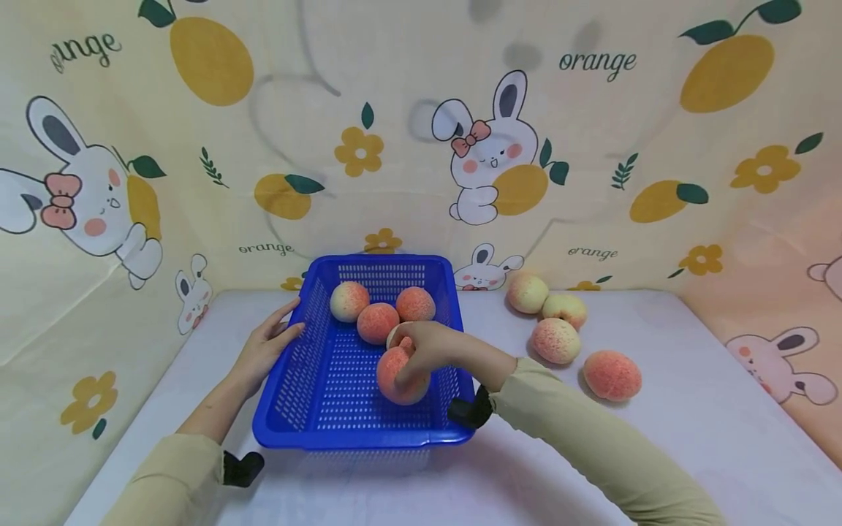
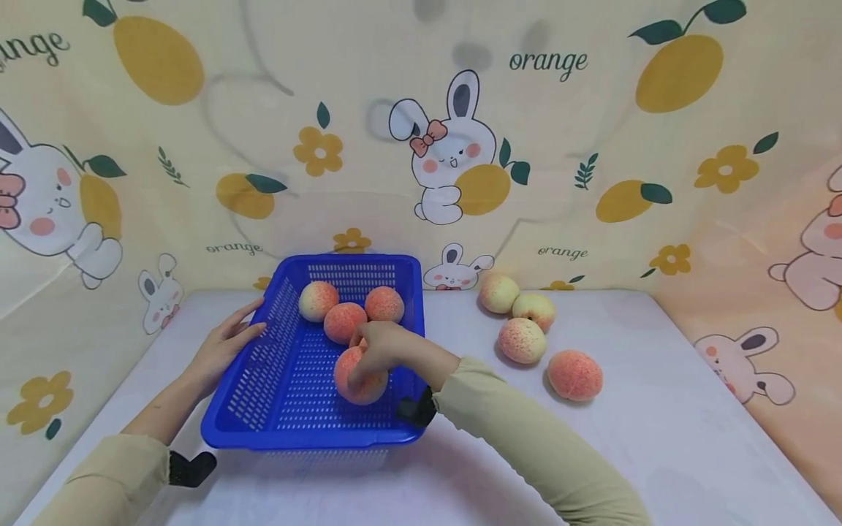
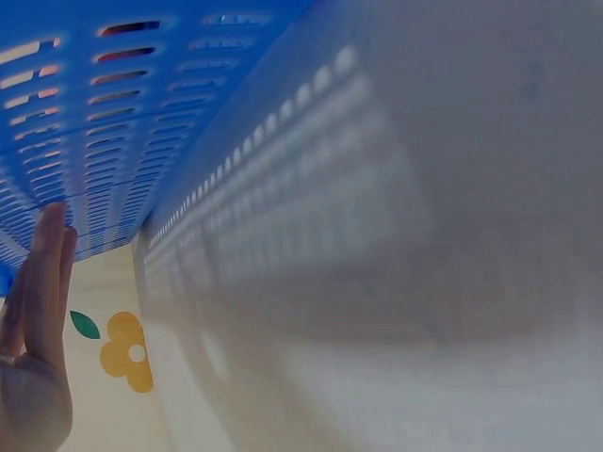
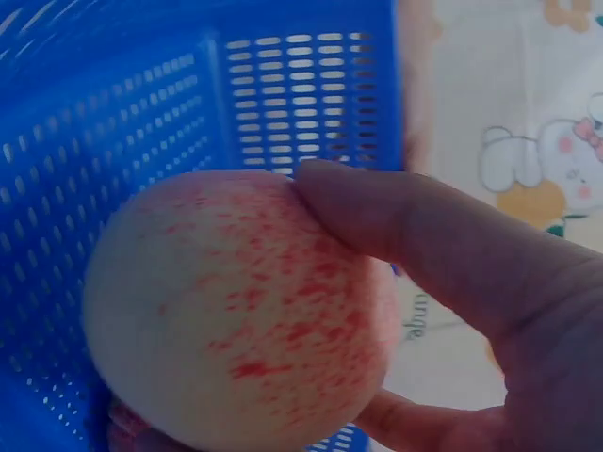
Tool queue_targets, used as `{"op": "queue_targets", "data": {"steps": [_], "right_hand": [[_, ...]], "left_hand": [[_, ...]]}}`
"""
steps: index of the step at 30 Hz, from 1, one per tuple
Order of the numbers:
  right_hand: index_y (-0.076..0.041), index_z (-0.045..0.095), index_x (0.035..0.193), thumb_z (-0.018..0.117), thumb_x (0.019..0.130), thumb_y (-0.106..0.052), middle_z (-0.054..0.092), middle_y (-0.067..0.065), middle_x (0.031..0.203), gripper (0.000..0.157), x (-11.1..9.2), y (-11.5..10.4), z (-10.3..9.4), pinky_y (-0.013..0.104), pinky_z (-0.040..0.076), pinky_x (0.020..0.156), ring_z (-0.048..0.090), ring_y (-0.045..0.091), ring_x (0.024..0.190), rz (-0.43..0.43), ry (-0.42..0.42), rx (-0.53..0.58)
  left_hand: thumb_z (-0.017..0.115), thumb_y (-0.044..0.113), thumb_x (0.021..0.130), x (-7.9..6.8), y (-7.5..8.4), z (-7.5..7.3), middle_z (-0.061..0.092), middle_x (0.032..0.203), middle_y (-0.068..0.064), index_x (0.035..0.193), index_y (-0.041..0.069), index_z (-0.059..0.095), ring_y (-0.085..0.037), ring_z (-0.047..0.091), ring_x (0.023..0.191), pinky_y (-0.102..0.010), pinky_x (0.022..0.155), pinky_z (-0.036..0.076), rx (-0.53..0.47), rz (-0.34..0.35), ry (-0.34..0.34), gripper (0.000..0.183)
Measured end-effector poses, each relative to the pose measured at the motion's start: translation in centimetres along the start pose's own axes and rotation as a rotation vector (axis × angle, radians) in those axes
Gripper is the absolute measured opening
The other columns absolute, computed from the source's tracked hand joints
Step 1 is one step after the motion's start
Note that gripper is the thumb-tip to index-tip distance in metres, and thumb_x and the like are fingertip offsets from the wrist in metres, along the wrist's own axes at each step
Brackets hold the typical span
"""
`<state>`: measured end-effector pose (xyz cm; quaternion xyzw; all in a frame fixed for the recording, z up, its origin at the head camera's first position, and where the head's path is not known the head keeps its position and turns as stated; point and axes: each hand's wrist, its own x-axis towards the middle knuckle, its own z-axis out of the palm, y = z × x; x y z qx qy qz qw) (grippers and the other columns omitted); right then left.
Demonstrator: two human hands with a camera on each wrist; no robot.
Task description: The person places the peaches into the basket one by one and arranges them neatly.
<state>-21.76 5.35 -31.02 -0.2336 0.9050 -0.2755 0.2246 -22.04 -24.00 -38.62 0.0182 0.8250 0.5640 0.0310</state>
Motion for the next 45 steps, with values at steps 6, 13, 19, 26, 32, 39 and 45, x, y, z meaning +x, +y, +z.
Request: {"op": "queue_targets", "data": {"steps": [6,13,19,26,32,39,45], "right_hand": [[-0.014,0.061,0.103,0.086,0.064,-0.013,0.058,0.001,0.101,0.046,0.5,-0.1,0.5,0.029,0.049,0.073,0.053,0.019,0.088,0.026,-0.011,-0.078],[-0.014,0.059,0.103,0.086,0.064,-0.010,0.058,0.002,0.093,0.048,0.6,0.0,0.7,0.027,0.049,0.065,0.053,0.018,0.082,0.085,-0.039,-0.059],[-0.012,0.059,0.104,0.086,0.066,-0.010,0.057,0.004,0.096,0.047,0.8,0.3,0.6,0.031,0.055,0.062,0.056,0.019,0.080,0.126,-0.062,-0.023],[-0.014,0.064,0.097,0.085,0.068,-0.010,0.059,0.003,0.095,0.035,0.8,0.7,0.3,0.037,0.058,0.066,0.057,0.020,0.086,0.140,-0.038,0.033],[-0.010,0.065,0.105,0.085,0.070,-0.014,0.063,0.005,0.098,0.040,0.3,1.5,-0.1,0.040,0.059,0.072,0.059,0.021,0.087,0.117,-0.016,0.119],[-0.008,0.063,0.116,0.077,0.080,-0.020,0.067,0.009,0.109,0.040,-0.8,2.7,-1.3,0.040,0.056,0.084,0.063,0.019,0.095,-0.014,-0.028,0.253],[-0.005,0.061,0.122,0.070,0.087,-0.022,0.066,0.014,0.117,0.040,-2.1,4.5,-2.1,0.040,0.051,0.095,0.062,0.020,0.108,-0.122,0.058,0.352]], "left_hand": [[0.048,0.038,0.100,-0.1,0.2,0.1,0.043,0.142,-0.028,0.154,0.025,0.020,-0.030,0.063,0.106,-0.032,0.077,0.059,0.009,0.001,0.000,0.062],[0.048,0.039,0.100,0.0,0.3,0.1,0.043,0.143,-0.028,0.154,0.026,0.020,-0.031,0.063,0.108,-0.033,0.078,0.058,0.008,-0.003,-0.003,0.062],[0.048,0.039,0.100,0.1,0.4,0.2,0.043,0.142,-0.028,0.154,0.025,0.020,-0.031,0.063,0.107,-0.033,0.078,0.058,0.006,-0.005,-0.004,0.062],[0.047,0.039,0.100,0.0,0.4,0.2,0.043,0.143,-0.028,0.154,0.026,0.020,-0.033,0.062,0.109,-0.035,0.079,0.058,0.010,-0.001,-0.004,0.062],[0.047,0.040,0.100,-0.1,0.5,0.3,0.042,0.143,-0.028,0.154,0.025,0.020,-0.034,0.061,0.111,-0.036,0.080,0.058,0.010,-0.009,0.000,0.063],[0.047,0.040,0.100,-0.2,0.5,0.2,0.040,0.144,-0.028,0.154,0.025,0.019,-0.034,0.061,0.111,-0.036,0.081,0.058,0.005,-0.016,-0.002,0.063],[0.047,0.040,0.100,-0.3,0.5,0.2,0.041,0.144,-0.027,0.154,0.025,0.019,-0.031,0.062,0.109,-0.035,0.081,0.058,0.000,-0.021,0.000,0.063]]}}
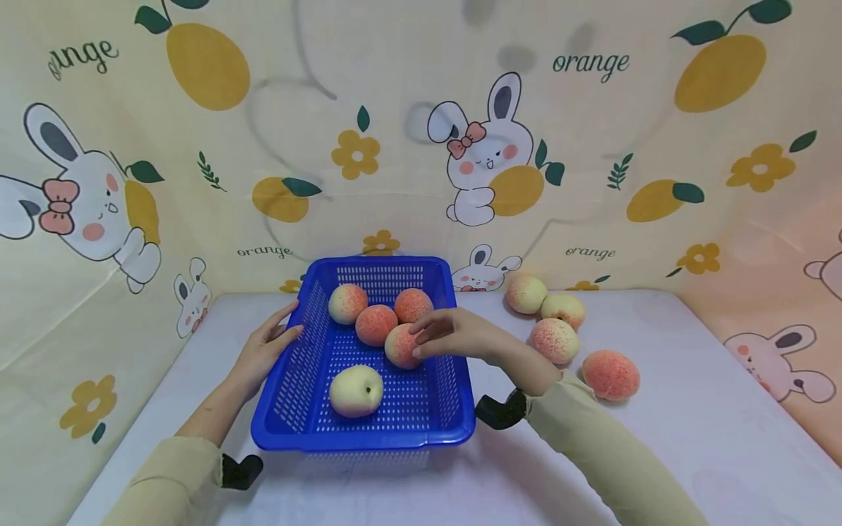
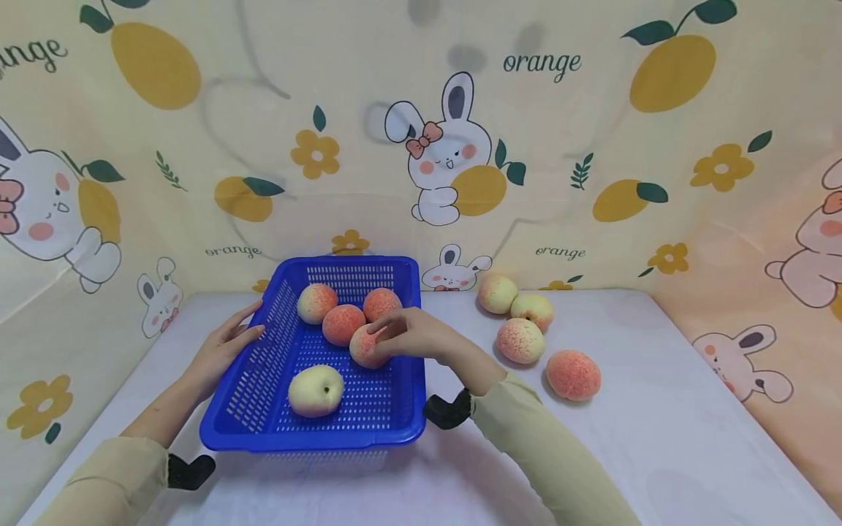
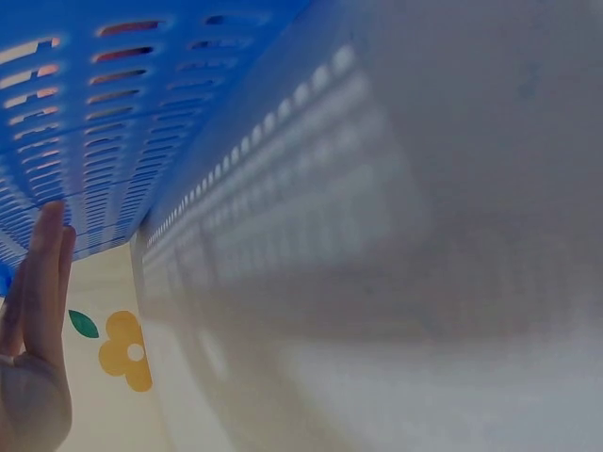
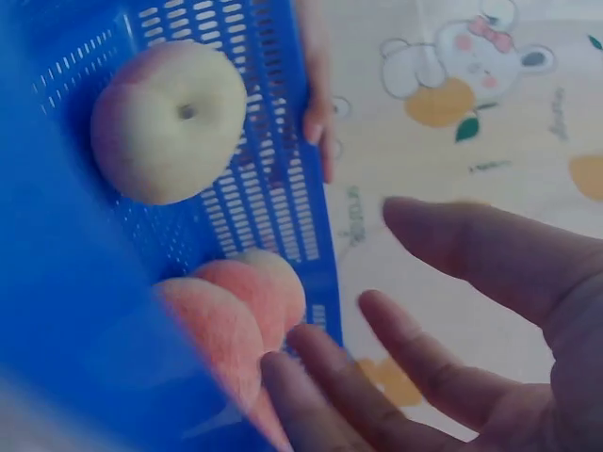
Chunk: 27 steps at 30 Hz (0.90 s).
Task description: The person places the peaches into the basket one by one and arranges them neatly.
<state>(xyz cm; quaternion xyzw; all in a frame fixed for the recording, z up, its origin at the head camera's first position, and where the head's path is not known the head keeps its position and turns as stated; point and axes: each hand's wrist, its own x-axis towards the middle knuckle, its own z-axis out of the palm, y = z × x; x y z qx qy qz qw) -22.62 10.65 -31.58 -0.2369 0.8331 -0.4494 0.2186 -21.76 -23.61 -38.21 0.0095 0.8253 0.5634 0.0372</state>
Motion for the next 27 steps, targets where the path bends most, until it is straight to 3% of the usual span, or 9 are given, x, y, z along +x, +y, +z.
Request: {"op": "queue_targets", "data": {"steps": [8,14,20,24,27], "right_hand": [[-0.001,0.060,0.122,0.068,0.089,-0.019,0.066,0.015,0.112,0.039,-1.4,2.2,-1.7,0.038,0.056,0.087,0.064,0.023,0.100,-0.034,0.176,0.185],[0.003,0.058,0.124,0.067,0.090,-0.022,0.065,0.017,0.116,0.043,-2.3,4.1,-2.9,0.040,0.055,0.089,0.064,0.019,0.102,-0.038,0.300,0.205],[0.002,0.059,0.120,0.069,0.089,-0.024,0.066,0.007,0.111,0.042,-3.4,5.7,-3.8,0.034,0.052,0.094,0.061,0.013,0.099,0.030,0.445,0.252],[-0.001,0.060,0.121,0.070,0.088,-0.032,0.064,0.008,0.116,0.047,-4.4,6.7,-4.6,0.039,0.044,0.103,0.059,0.019,0.108,0.092,0.522,0.218],[-0.004,0.061,0.122,0.070,0.086,-0.039,0.064,0.009,0.120,0.051,-5.0,7.5,-5.1,0.041,0.041,0.105,0.058,0.020,0.112,0.131,0.558,0.131]], "left_hand": [[0.047,0.040,0.100,0.0,-0.1,0.1,0.041,0.143,-0.027,0.154,0.026,0.018,-0.029,0.062,0.108,-0.034,0.080,0.058,0.006,0.002,0.004,0.063],[0.047,0.040,0.100,0.0,-0.1,0.1,0.041,0.144,-0.027,0.154,0.026,0.018,-0.030,0.062,0.109,-0.035,0.079,0.058,0.006,0.001,0.004,0.063],[0.047,0.039,0.100,0.0,-0.2,0.1,0.041,0.144,-0.028,0.154,0.026,0.019,-0.031,0.062,0.109,-0.036,0.079,0.058,-0.002,-0.003,0.005,0.063],[0.047,0.039,0.100,0.0,-0.1,0.1,0.041,0.144,-0.027,0.154,0.026,0.019,-0.032,0.062,0.109,-0.036,0.080,0.058,-0.009,-0.004,0.004,0.063],[0.047,0.038,0.100,0.1,-0.1,0.1,0.040,0.144,-0.027,0.154,0.026,0.018,-0.031,0.062,0.110,-0.035,0.080,0.058,-0.009,-0.005,0.001,0.063]]}}
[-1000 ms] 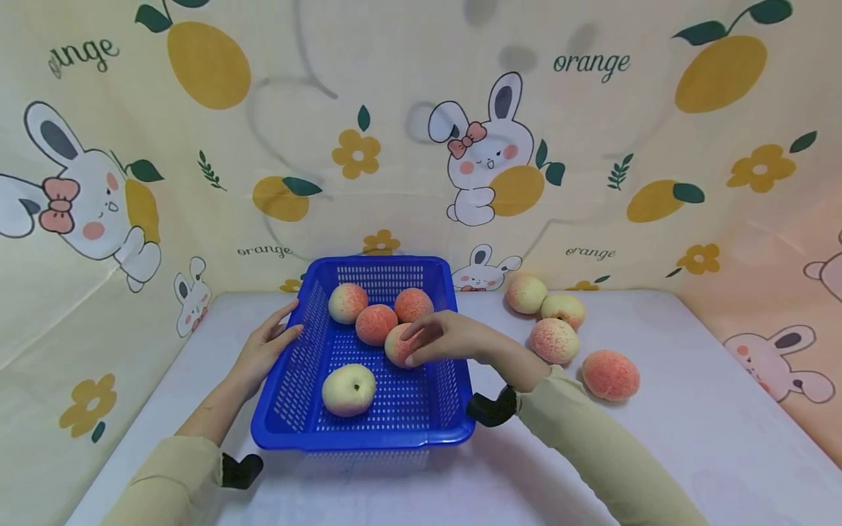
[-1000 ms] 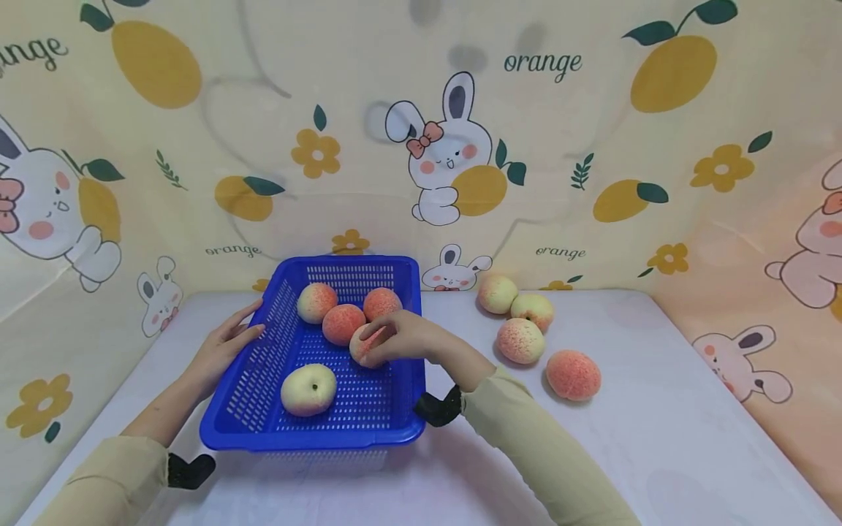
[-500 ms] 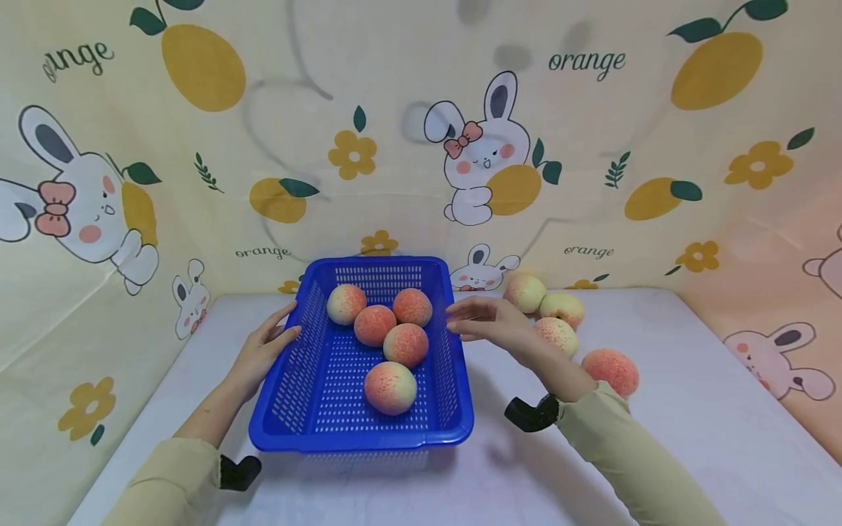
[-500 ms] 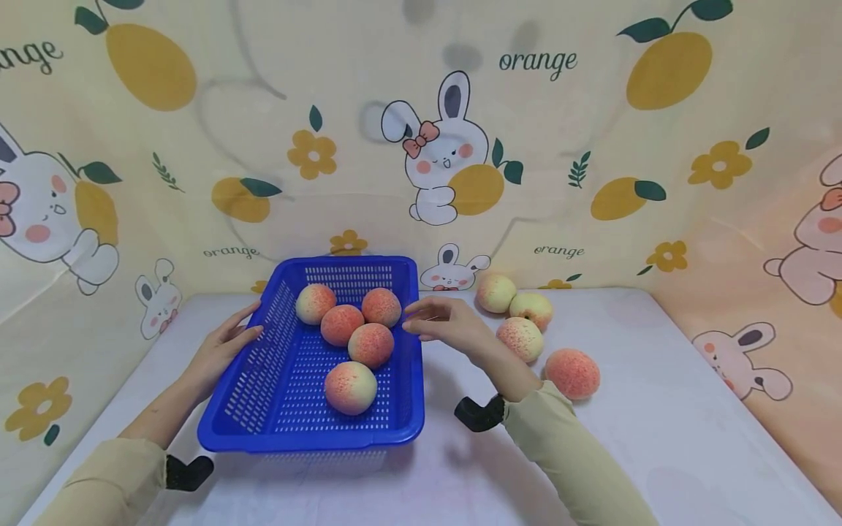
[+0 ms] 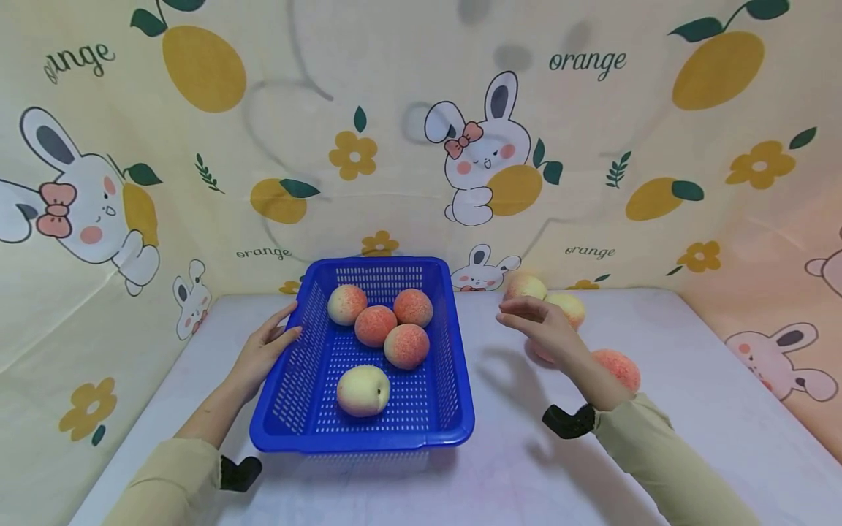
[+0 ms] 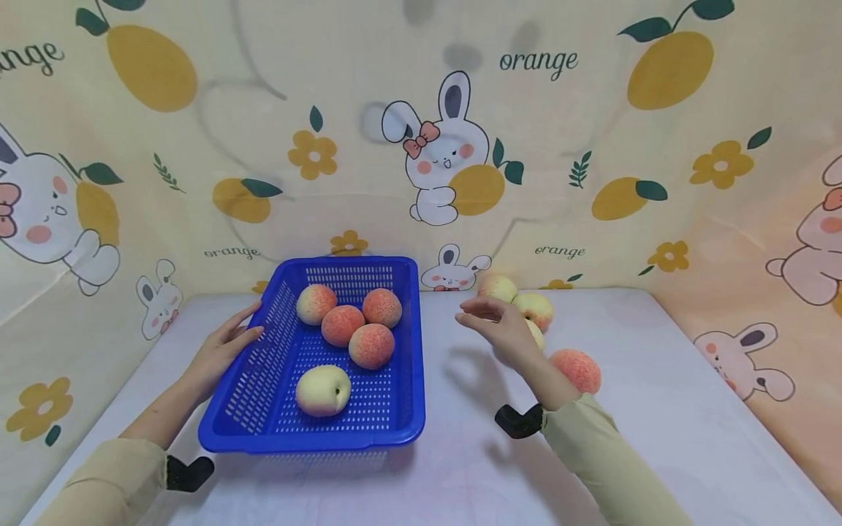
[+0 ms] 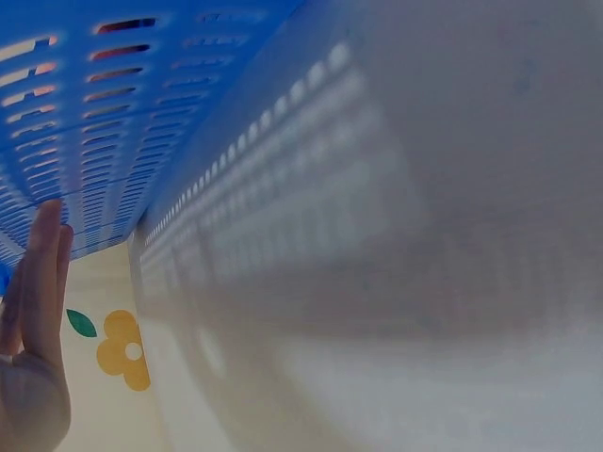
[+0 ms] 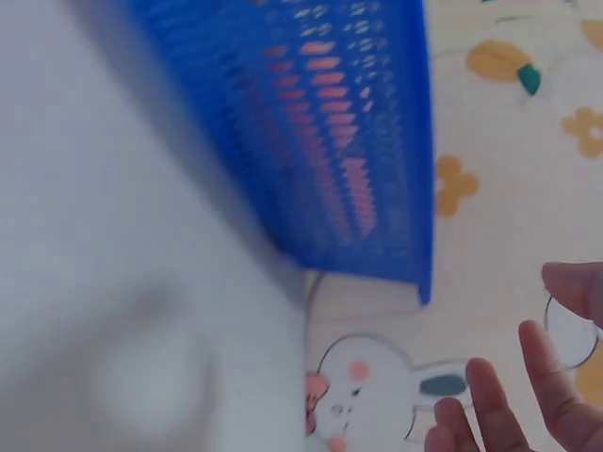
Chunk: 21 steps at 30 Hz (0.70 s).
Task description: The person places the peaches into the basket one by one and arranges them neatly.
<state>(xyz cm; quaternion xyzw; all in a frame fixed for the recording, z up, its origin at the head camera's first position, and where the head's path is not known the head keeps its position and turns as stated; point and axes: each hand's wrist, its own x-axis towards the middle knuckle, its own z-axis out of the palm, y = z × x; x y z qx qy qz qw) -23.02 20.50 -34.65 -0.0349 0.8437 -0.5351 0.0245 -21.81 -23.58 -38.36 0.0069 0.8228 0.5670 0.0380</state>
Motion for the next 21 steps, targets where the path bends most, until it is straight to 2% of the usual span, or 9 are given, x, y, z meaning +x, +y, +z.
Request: {"op": "queue_targets", "data": {"steps": [5,8,13,17,21], "right_hand": [[-0.004,0.059,0.126,0.069,0.086,-0.044,0.061,0.011,0.126,0.057,-0.1,1.1,-1.0,0.040,0.040,0.105,0.053,0.024,0.120,0.025,0.023,-0.072],[-0.005,0.058,0.127,0.069,0.085,-0.046,0.057,0.014,0.133,0.059,-0.3,1.3,-1.4,0.045,0.034,0.110,0.044,0.030,0.129,0.054,0.030,-0.102],[-0.008,0.058,0.129,0.070,0.084,-0.046,0.051,0.013,0.139,0.060,-0.6,1.8,-1.9,0.051,0.027,0.112,0.036,0.033,0.134,0.084,0.052,-0.105],[-0.007,0.055,0.132,0.071,0.085,-0.039,0.047,0.016,0.140,0.059,-0.8,2.4,-2.3,0.056,0.024,0.111,0.032,0.035,0.136,0.059,0.077,-0.116],[-0.004,0.051,0.135,0.070,0.086,-0.035,0.044,0.020,0.144,0.061,-0.7,3.0,-2.5,0.063,0.019,0.111,0.027,0.040,0.139,0.032,0.087,-0.177]], "left_hand": [[0.047,0.039,0.100,0.0,-0.1,0.0,0.040,0.145,-0.027,0.155,0.026,0.018,-0.031,0.061,0.111,-0.034,0.080,0.058,-0.003,0.001,-0.005,0.063],[0.047,0.040,0.100,0.0,-0.1,0.0,0.039,0.145,-0.027,0.155,0.026,0.018,-0.032,0.061,0.112,-0.035,0.080,0.058,-0.002,0.003,-0.005,0.063],[0.047,0.040,0.100,0.0,0.0,0.0,0.040,0.145,-0.027,0.155,0.025,0.018,-0.036,0.060,0.114,-0.037,0.081,0.058,0.009,0.003,0.001,0.063],[0.046,0.039,0.100,-0.1,0.0,0.1,0.039,0.145,-0.027,0.154,0.025,0.019,-0.038,0.058,0.115,-0.038,0.081,0.058,0.015,0.003,0.007,0.063],[0.047,0.040,0.100,0.0,0.0,0.1,0.039,0.145,-0.027,0.154,0.026,0.019,-0.039,0.058,0.116,-0.039,0.082,0.058,0.012,-0.001,0.008,0.062]]}}
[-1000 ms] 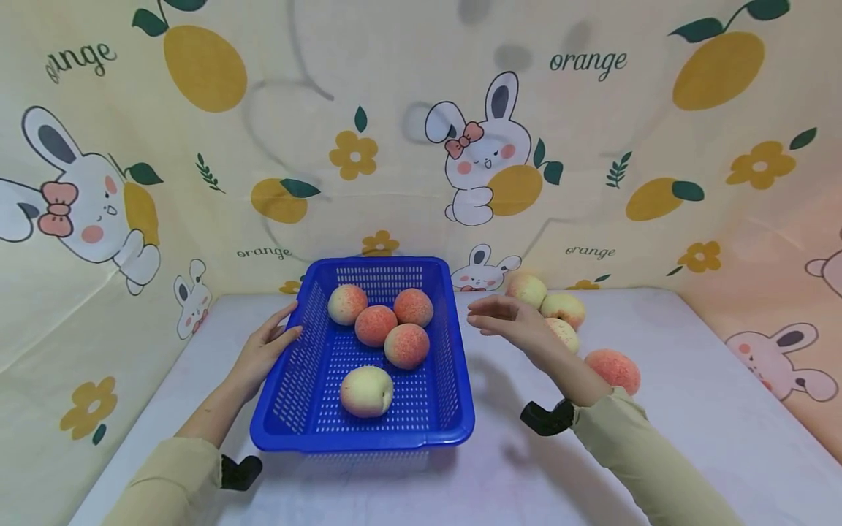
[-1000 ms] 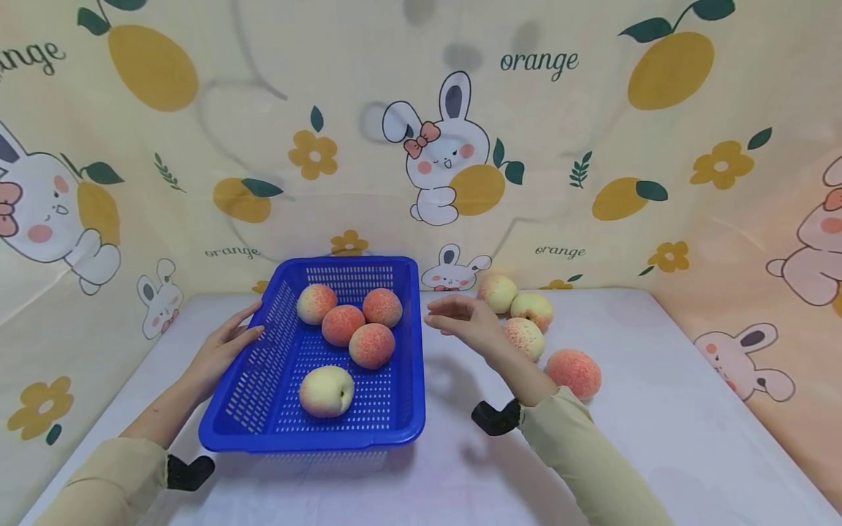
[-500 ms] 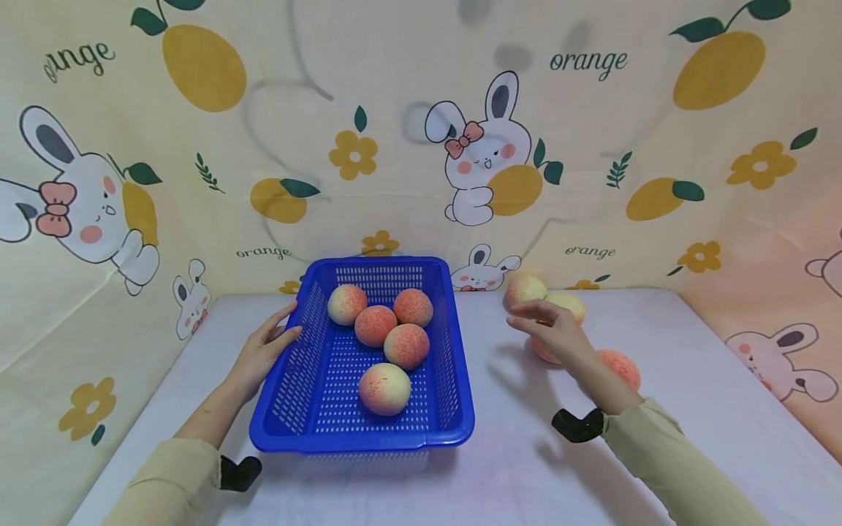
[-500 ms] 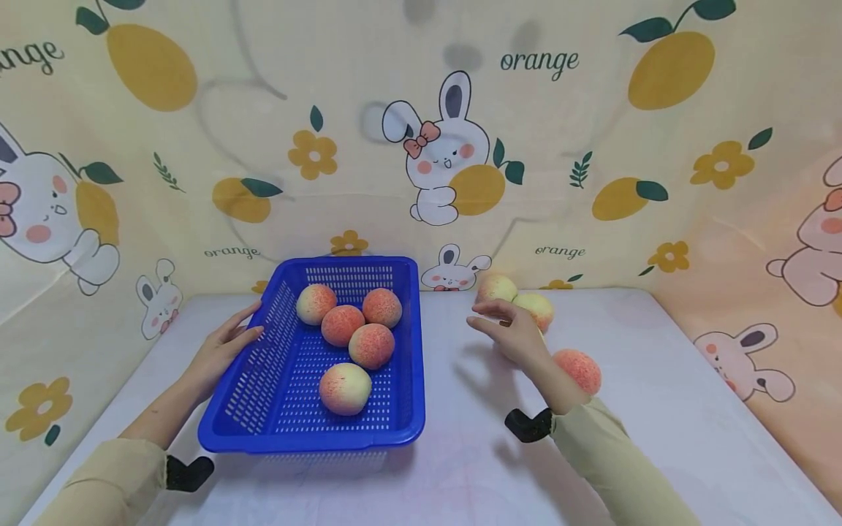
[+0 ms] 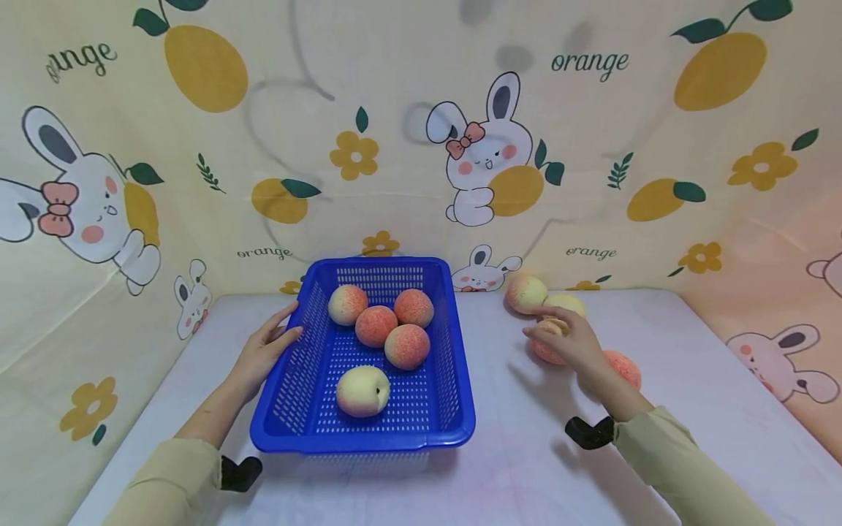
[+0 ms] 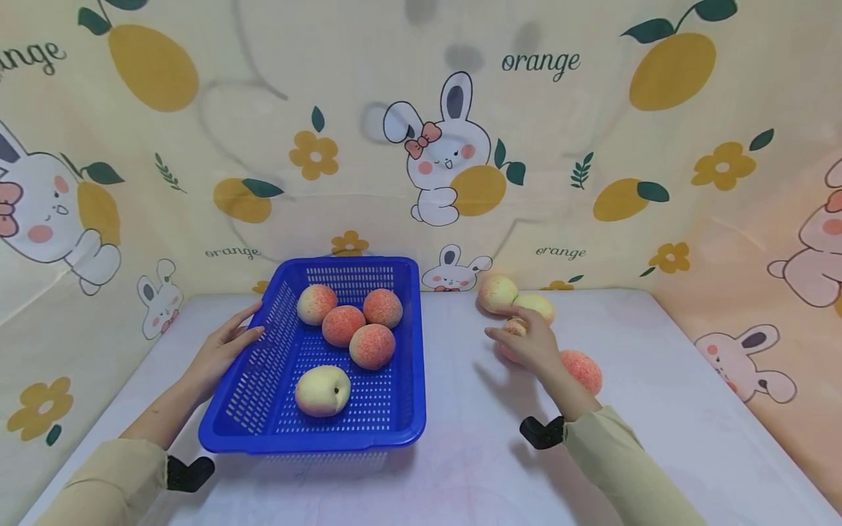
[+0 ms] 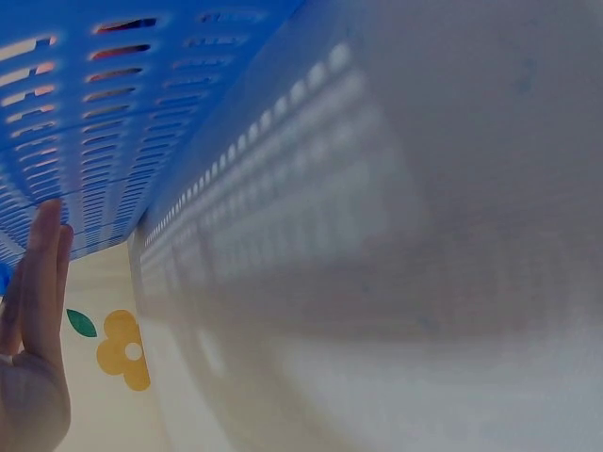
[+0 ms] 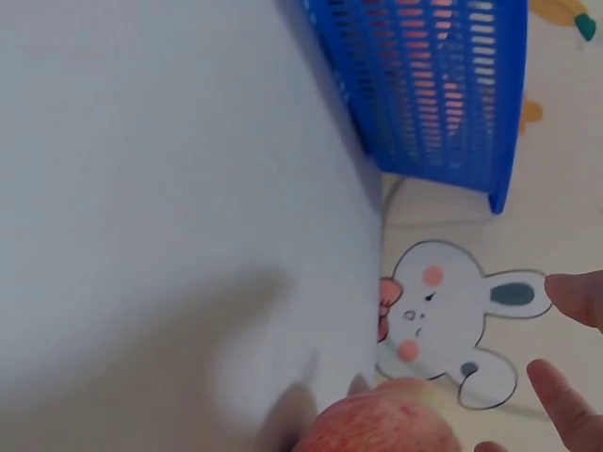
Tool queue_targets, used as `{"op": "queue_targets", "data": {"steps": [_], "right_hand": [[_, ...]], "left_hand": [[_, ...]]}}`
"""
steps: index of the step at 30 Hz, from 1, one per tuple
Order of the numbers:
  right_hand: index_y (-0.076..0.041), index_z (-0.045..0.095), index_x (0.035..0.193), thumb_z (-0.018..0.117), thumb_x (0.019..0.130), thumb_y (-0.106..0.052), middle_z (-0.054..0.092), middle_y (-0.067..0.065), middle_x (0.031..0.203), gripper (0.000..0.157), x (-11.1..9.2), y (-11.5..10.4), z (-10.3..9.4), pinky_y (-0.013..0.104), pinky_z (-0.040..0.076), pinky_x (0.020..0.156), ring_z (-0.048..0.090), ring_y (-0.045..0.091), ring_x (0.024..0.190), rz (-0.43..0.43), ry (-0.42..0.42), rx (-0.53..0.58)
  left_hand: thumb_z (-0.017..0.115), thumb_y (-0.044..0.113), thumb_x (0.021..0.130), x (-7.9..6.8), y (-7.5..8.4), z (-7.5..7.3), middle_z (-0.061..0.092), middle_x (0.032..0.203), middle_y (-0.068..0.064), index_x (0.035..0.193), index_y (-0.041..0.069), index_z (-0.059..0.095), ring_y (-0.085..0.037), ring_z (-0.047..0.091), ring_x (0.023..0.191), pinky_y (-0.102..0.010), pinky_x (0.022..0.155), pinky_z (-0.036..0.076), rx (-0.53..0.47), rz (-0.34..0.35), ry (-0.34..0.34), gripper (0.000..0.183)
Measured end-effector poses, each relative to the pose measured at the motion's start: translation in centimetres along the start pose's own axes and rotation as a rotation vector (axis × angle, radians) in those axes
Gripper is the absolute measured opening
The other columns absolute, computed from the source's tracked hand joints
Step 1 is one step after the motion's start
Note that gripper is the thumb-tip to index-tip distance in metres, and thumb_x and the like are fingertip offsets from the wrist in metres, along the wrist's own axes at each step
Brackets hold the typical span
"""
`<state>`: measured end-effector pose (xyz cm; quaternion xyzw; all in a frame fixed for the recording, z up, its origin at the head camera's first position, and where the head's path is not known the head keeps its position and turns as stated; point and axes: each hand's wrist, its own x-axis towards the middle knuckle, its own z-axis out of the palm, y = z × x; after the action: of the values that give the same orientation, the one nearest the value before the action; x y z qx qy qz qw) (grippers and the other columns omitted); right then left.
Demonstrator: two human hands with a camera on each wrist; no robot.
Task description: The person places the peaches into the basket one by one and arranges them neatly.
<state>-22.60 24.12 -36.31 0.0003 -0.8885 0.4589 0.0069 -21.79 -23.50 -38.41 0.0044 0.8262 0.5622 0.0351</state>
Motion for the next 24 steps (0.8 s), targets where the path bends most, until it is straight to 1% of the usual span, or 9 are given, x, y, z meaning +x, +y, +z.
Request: {"op": "queue_targets", "data": {"steps": [2,5,8,12,15,18,21,24], "right_hand": [[-0.004,0.049,0.137,0.071,0.086,-0.033,0.044,0.021,0.144,0.062,0.1,0.3,0.0,0.064,0.018,0.111,0.025,0.041,0.140,-0.002,-0.003,-0.011],[-0.002,0.046,0.139,0.071,0.086,-0.032,0.046,0.023,0.141,0.065,0.3,0.9,0.0,0.064,0.019,0.111,0.026,0.040,0.140,0.001,-0.011,-0.007],[0.000,0.044,0.139,0.072,0.086,-0.030,0.047,0.024,0.140,0.067,0.4,1.4,0.1,0.060,0.022,0.111,0.030,0.039,0.138,-0.006,-0.002,-0.008],[0.002,0.043,0.140,0.074,0.083,-0.025,0.043,0.025,0.141,0.069,0.6,1.8,0.2,0.056,0.027,0.109,0.033,0.039,0.132,-0.007,-0.005,-0.007],[0.002,0.042,0.140,0.074,0.082,-0.023,0.036,0.027,0.145,0.071,0.6,2.0,0.4,0.058,0.025,0.110,0.030,0.041,0.134,-0.003,-0.025,-0.037],[0.002,0.043,0.139,0.075,0.081,-0.025,0.029,0.028,0.148,0.071,0.6,2.0,0.5,0.062,0.021,0.111,0.024,0.044,0.137,0.003,-0.027,-0.082],[0.002,0.045,0.137,0.076,0.079,-0.023,0.028,0.030,0.146,0.070,0.5,1.9,0.6,0.062,0.021,0.110,0.024,0.047,0.135,-0.002,-0.016,-0.106],[0.002,0.048,0.134,0.076,0.078,-0.022,0.030,0.031,0.144,0.067,0.3,1.8,0.6,0.062,0.022,0.109,0.027,0.048,0.133,-0.002,-0.002,-0.133]], "left_hand": [[0.046,0.039,0.100,0.1,0.0,0.0,0.039,0.145,-0.027,0.154,0.026,0.018,-0.039,0.058,0.116,-0.039,0.082,0.058,-0.005,-0.001,-0.004,0.062],[0.046,0.038,0.101,0.1,0.0,0.0,0.039,0.146,-0.027,0.155,0.026,0.018,-0.039,0.058,0.116,-0.039,0.082,0.058,-0.009,-0.006,-0.006,0.062],[0.046,0.038,0.101,0.1,0.0,-0.1,0.039,0.146,-0.027,0.154,0.027,0.018,-0.039,0.058,0.116,-0.039,0.082,0.058,-0.010,-0.008,-0.005,0.062],[0.047,0.039,0.101,0.1,-0.1,-0.1,0.039,0.145,-0.027,0.154,0.026,0.018,-0.037,0.059,0.114,-0.038,0.081,0.058,-0.002,-0.001,-0.001,0.062],[0.047,0.039,0.100,0.0,-0.2,-0.1,0.040,0.145,-0.027,0.154,0.026,0.018,-0.035,0.060,0.112,-0.037,0.081,0.058,0.006,0.002,0.003,0.063],[0.047,0.039,0.100,0.0,-0.2,-0.1,0.040,0.145,-0.027,0.154,0.026,0.018,-0.034,0.061,0.112,-0.037,0.080,0.058,0.008,0.004,0.003,0.062],[0.047,0.039,0.100,0.0,-0.1,-0.1,0.040,0.145,-0.027,0.154,0.026,0.019,-0.035,0.060,0.112,-0.038,0.080,0.058,0.003,0.007,0.000,0.062],[0.046,0.039,0.100,0.1,-0.1,0.0,0.040,0.145,-0.027,0.154,0.026,0.018,-0.036,0.060,0.113,-0.039,0.081,0.058,0.003,0.006,-0.002,0.062]]}}
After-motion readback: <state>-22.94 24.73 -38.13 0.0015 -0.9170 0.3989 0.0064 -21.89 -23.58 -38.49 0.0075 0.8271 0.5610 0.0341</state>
